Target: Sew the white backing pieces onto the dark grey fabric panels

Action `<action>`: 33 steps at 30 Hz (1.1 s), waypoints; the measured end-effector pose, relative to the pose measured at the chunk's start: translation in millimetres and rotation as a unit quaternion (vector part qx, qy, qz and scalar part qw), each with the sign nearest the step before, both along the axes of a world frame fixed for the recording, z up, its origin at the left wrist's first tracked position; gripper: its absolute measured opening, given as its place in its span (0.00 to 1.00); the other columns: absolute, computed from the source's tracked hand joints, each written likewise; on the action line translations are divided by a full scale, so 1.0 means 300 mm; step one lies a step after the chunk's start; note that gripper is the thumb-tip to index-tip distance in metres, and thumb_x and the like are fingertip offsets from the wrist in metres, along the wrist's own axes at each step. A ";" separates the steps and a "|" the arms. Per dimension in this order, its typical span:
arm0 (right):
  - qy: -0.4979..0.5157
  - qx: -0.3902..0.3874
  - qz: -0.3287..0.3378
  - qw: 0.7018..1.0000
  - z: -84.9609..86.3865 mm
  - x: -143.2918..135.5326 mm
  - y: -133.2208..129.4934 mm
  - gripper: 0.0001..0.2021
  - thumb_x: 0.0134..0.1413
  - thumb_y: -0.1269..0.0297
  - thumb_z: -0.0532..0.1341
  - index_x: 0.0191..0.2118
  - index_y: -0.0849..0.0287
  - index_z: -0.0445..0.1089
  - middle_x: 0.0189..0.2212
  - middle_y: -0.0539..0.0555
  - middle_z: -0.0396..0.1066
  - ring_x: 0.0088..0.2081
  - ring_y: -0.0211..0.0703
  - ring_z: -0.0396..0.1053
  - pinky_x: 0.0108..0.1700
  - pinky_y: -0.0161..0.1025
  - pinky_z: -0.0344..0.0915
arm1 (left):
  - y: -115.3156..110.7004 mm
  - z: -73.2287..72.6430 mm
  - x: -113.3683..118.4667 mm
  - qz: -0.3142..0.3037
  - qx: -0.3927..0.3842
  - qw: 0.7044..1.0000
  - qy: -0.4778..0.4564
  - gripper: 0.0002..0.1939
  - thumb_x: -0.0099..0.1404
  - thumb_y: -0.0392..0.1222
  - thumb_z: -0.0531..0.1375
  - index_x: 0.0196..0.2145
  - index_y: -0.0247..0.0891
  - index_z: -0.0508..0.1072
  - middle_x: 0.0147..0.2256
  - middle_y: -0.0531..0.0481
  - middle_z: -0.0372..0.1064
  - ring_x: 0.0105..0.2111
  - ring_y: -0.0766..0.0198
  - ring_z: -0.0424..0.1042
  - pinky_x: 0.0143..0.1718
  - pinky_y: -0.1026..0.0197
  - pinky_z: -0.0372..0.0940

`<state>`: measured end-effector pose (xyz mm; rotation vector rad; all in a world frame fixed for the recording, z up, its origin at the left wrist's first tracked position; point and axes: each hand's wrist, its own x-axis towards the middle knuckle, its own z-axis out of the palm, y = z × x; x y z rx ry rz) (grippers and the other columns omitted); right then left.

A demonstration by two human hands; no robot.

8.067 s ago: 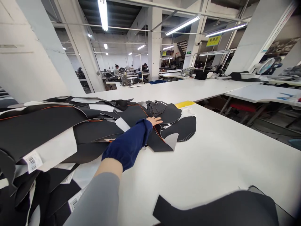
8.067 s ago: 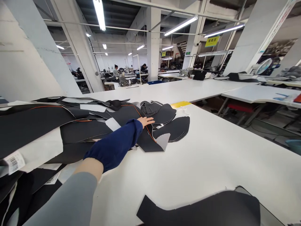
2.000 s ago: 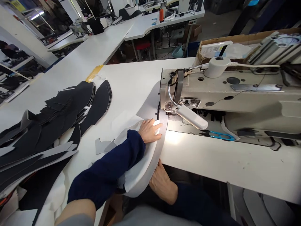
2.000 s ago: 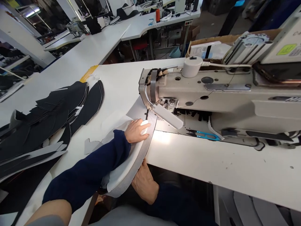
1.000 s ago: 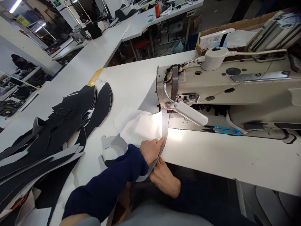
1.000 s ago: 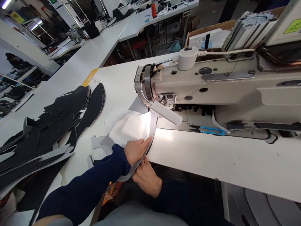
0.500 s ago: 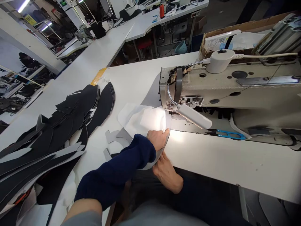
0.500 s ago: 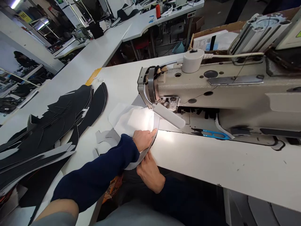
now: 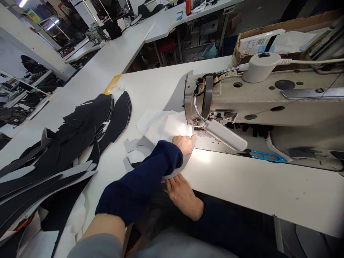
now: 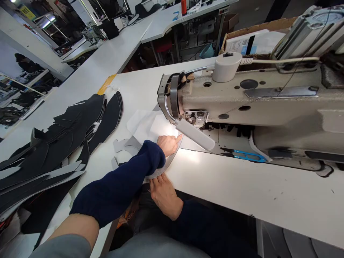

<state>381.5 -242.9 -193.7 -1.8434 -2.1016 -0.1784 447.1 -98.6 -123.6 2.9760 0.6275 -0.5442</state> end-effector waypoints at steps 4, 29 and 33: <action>0.005 0.004 -0.012 1.000 -0.008 -0.003 -0.004 0.26 0.54 0.55 0.63 0.50 0.74 0.67 0.48 0.68 0.68 0.51 0.58 0.63 0.54 0.54 0.60 | -0.031 0.027 -0.070 -0.004 0.021 1.000 0.000 0.25 0.67 0.40 0.48 0.62 0.47 0.55 0.44 0.44 0.67 0.35 0.56 0.72 0.34 0.56 0.62; 0.006 -0.016 -0.078 0.997 0.024 0.133 0.023 0.30 0.57 0.48 0.58 0.49 0.76 0.68 0.51 0.73 0.65 0.56 0.62 0.57 0.60 0.55 0.51 | -0.010 0.031 0.030 -0.020 0.048 0.999 0.001 0.24 0.67 0.33 0.43 0.60 0.36 0.57 0.45 0.38 0.66 0.39 0.53 0.71 0.37 0.51 0.65; -0.002 -0.020 -0.102 0.995 0.040 0.146 0.023 0.32 0.56 0.46 0.58 0.52 0.75 0.66 0.52 0.73 0.63 0.57 0.64 0.55 0.58 0.57 0.52 | -0.015 0.052 -0.028 -0.030 0.053 0.998 -0.006 0.21 0.69 0.35 0.44 0.58 0.43 0.59 0.47 0.40 0.63 0.42 0.54 0.68 0.37 0.54 0.64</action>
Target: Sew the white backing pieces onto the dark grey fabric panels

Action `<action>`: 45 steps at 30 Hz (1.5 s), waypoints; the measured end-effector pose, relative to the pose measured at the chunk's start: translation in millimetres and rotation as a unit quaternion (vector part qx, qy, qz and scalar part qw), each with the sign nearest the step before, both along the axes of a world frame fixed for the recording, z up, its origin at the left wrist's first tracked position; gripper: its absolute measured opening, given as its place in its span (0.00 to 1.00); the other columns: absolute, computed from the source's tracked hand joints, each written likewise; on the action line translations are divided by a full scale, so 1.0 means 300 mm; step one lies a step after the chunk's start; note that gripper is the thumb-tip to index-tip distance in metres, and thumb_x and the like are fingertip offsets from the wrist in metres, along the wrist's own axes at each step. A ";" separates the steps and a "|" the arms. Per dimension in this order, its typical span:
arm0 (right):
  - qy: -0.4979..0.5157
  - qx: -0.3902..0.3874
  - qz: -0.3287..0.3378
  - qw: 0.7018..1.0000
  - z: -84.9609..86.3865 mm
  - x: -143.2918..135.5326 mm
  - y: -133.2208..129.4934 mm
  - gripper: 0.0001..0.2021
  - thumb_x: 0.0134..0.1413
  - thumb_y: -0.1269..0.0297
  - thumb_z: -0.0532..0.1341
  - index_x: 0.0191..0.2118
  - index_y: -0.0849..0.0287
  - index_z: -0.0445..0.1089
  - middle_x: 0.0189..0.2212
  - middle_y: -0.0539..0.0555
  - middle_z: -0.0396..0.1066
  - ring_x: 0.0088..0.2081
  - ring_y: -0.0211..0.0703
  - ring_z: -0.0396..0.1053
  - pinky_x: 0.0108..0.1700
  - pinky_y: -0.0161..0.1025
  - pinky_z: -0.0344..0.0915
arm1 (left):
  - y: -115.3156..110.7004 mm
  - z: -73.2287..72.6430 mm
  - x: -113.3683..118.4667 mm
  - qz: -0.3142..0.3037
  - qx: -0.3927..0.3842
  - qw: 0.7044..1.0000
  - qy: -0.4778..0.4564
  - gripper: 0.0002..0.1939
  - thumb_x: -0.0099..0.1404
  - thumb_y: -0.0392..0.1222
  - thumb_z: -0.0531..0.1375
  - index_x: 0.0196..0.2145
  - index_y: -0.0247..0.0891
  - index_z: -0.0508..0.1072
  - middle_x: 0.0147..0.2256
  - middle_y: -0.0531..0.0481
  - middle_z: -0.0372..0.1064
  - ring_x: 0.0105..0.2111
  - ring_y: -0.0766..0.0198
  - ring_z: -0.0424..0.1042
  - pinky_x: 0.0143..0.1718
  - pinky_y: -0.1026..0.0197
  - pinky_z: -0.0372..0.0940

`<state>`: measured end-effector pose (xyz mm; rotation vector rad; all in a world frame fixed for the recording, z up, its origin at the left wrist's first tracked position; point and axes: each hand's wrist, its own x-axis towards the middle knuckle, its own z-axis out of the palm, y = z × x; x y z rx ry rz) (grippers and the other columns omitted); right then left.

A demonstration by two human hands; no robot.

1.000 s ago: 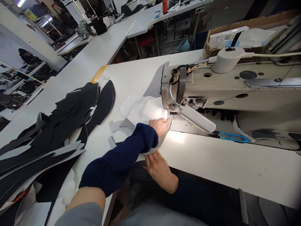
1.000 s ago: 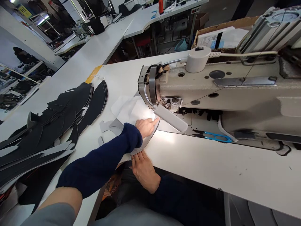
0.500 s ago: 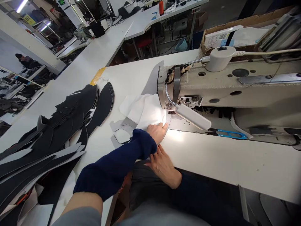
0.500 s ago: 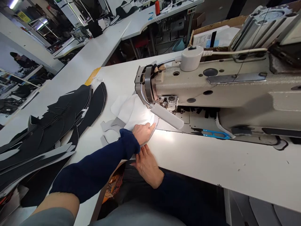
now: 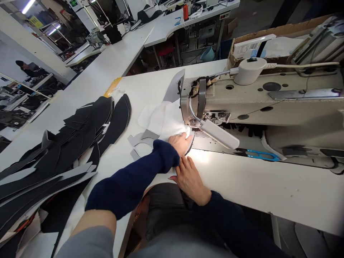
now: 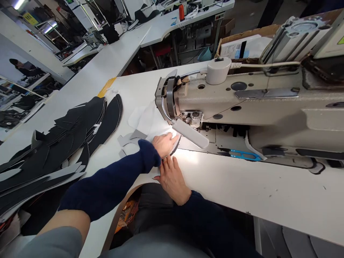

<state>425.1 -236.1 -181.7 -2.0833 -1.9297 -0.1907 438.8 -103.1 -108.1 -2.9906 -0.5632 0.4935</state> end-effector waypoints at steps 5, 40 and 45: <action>-0.030 -0.016 -0.012 0.999 0.021 -0.026 0.006 0.33 0.56 0.50 0.59 0.51 0.81 0.65 0.50 0.77 0.63 0.56 0.69 0.56 0.58 0.59 0.51 | -0.007 -0.016 -0.086 -0.031 -0.002 0.999 0.025 0.22 0.69 0.37 0.46 0.60 0.44 0.56 0.46 0.42 0.64 0.45 0.54 0.65 0.37 0.56 0.65; -0.012 0.044 0.002 0.999 -0.046 0.029 0.061 0.35 0.58 0.50 0.57 0.55 0.83 0.60 0.55 0.78 0.58 0.60 0.65 0.53 0.60 0.56 0.53 | 0.091 -0.011 0.000 -0.126 -0.035 0.991 0.027 0.19 0.68 0.36 0.48 0.56 0.38 0.61 0.46 0.44 0.64 0.40 0.59 0.68 0.39 0.60 0.62; -0.006 0.030 -0.003 1.000 -0.044 0.077 0.056 0.33 0.59 0.51 0.57 0.55 0.83 0.61 0.56 0.77 0.57 0.61 0.65 0.51 0.60 0.55 0.52 | 0.112 -0.017 0.019 -0.123 -0.025 0.992 0.009 0.19 0.69 0.40 0.47 0.56 0.40 0.61 0.46 0.44 0.63 0.39 0.60 0.68 0.40 0.61 0.61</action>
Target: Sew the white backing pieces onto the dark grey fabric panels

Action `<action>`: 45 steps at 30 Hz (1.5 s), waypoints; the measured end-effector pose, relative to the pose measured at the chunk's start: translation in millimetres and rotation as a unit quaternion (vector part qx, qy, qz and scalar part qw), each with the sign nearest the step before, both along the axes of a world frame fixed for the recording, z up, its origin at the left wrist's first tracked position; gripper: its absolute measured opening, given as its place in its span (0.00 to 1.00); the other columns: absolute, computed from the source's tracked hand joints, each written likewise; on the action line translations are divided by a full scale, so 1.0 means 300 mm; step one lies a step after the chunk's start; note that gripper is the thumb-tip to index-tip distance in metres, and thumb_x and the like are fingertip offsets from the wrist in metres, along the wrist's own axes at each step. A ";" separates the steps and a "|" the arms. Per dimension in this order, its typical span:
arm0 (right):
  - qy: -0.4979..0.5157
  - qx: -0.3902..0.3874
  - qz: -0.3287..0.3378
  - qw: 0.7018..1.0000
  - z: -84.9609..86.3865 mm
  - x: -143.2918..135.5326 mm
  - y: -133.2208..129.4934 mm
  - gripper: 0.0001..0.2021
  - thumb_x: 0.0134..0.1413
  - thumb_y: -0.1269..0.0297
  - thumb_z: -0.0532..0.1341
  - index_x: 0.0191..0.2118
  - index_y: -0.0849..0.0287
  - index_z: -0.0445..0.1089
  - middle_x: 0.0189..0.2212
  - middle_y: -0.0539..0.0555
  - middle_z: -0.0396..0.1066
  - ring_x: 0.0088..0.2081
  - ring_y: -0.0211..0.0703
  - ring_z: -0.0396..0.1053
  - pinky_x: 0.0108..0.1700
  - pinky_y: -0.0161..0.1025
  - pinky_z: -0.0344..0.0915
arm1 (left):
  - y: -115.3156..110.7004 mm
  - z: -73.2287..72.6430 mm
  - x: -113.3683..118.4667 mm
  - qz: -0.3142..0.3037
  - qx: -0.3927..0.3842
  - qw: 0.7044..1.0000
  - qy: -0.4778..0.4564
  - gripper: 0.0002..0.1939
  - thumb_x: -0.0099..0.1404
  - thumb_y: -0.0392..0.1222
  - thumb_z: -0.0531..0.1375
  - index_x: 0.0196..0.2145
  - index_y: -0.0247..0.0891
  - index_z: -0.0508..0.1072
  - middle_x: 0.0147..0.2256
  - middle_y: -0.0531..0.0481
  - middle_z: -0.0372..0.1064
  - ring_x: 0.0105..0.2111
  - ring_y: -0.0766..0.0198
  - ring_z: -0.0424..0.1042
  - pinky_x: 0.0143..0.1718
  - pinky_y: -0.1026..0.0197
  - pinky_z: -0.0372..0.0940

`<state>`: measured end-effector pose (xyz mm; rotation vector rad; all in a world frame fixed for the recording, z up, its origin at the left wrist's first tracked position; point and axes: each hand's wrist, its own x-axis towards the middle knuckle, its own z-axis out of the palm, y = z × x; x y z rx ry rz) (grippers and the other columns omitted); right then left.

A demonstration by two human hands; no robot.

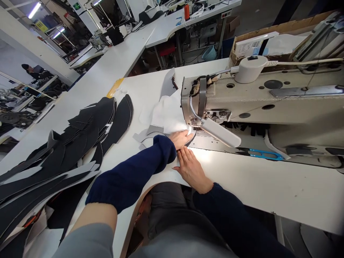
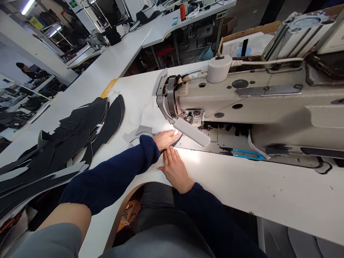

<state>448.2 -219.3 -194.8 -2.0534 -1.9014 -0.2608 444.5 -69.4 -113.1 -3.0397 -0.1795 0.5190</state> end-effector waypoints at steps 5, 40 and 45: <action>0.003 -0.007 -0.007 1.000 0.022 0.043 -0.013 0.31 0.59 0.54 0.58 0.56 0.80 0.60 0.57 0.74 0.58 0.60 0.63 0.54 0.60 0.54 0.52 | 0.064 0.024 -0.059 -0.143 -0.042 0.988 -0.047 0.18 0.68 0.36 0.45 0.52 0.37 0.65 0.61 0.42 0.49 0.48 0.59 0.64 0.51 0.59 0.57; -0.001 0.004 -0.015 1.000 0.019 0.091 -0.010 0.28 0.60 0.56 0.56 0.54 0.80 0.63 0.53 0.73 0.63 0.56 0.62 0.58 0.59 0.54 0.54 | 0.099 -0.018 -0.007 -0.217 0.003 0.974 -0.060 0.23 0.61 0.28 0.51 0.54 0.34 0.65 0.56 0.40 0.60 0.49 0.57 0.64 0.50 0.57 0.59; 0.003 -0.006 -0.010 1.000 0.034 0.097 -0.014 0.28 0.60 0.55 0.56 0.54 0.80 0.62 0.54 0.73 0.62 0.57 0.63 0.57 0.59 0.55 0.54 | 0.202 0.007 0.029 -0.323 -0.007 0.943 -0.084 0.19 0.65 0.32 0.52 0.52 0.40 0.67 0.58 0.46 0.60 0.58 0.55 0.56 0.58 0.51 0.47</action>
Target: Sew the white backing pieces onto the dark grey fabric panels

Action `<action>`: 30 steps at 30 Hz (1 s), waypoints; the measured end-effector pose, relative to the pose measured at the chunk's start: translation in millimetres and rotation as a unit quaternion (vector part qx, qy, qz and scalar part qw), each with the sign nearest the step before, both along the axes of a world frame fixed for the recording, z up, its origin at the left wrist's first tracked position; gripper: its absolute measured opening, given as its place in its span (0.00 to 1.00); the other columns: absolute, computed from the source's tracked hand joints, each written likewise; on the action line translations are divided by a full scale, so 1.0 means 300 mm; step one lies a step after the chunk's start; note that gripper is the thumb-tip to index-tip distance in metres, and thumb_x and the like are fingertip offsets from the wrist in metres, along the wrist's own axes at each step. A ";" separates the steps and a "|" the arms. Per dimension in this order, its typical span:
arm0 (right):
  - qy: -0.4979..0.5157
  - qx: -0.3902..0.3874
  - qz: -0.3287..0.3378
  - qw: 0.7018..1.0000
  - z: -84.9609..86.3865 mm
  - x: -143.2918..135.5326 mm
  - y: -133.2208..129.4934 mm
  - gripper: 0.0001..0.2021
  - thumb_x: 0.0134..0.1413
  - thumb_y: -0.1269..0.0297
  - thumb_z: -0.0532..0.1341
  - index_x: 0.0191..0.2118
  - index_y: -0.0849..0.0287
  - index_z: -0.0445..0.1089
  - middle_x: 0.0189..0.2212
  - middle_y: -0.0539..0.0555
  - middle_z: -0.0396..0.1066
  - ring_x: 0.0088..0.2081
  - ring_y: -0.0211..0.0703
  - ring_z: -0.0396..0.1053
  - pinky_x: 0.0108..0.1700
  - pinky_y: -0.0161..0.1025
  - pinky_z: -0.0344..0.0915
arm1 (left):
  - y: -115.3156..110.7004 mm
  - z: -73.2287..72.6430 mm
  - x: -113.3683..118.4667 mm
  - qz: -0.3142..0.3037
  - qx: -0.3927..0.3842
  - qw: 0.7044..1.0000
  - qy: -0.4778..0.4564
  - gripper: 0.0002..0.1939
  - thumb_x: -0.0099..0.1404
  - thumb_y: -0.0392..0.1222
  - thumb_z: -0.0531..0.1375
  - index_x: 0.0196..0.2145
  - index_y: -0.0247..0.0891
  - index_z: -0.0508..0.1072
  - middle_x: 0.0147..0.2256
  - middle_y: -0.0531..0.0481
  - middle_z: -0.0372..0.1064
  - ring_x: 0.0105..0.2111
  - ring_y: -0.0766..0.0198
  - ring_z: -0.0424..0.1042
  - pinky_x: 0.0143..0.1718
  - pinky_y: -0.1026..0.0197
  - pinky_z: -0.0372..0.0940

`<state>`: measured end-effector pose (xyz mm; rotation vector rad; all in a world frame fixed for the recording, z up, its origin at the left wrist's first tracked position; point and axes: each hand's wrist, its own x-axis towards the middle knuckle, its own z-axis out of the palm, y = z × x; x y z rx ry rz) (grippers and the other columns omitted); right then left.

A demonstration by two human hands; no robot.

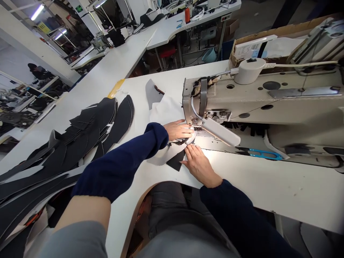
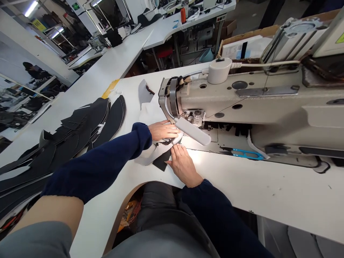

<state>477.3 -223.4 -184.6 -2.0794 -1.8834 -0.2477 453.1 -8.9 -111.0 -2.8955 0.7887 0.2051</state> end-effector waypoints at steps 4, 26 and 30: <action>-0.010 -0.012 0.003 1.000 0.004 0.010 -0.013 0.27 0.62 0.57 0.54 0.55 0.81 0.62 0.54 0.74 0.62 0.57 0.62 0.58 0.59 0.55 0.53 | -0.001 -0.048 0.011 0.019 -0.005 1.000 -0.023 0.15 0.67 0.43 0.54 0.50 0.39 0.69 0.54 0.44 0.65 0.55 0.56 0.59 0.58 0.51 0.46; 0.002 -0.010 0.018 1.000 -0.001 0.066 -0.047 0.27 0.61 0.59 0.56 0.56 0.80 0.60 0.57 0.75 0.58 0.60 0.62 0.53 0.60 0.55 0.52 | -0.033 -0.103 -0.004 0.121 -0.055 0.989 -0.061 0.19 0.64 0.46 0.58 0.52 0.44 0.69 0.53 0.48 0.66 0.55 0.56 0.58 0.59 0.48 0.45; 0.000 -0.007 0.008 1.000 0.001 0.064 -0.040 0.26 0.62 0.59 0.54 0.56 0.80 0.60 0.56 0.74 0.59 0.60 0.63 0.53 0.60 0.55 0.53 | -0.054 -0.077 -0.017 0.135 -0.061 0.987 -0.053 0.17 0.67 0.44 0.53 0.51 0.41 0.69 0.54 0.46 0.64 0.53 0.56 0.59 0.55 0.54 0.53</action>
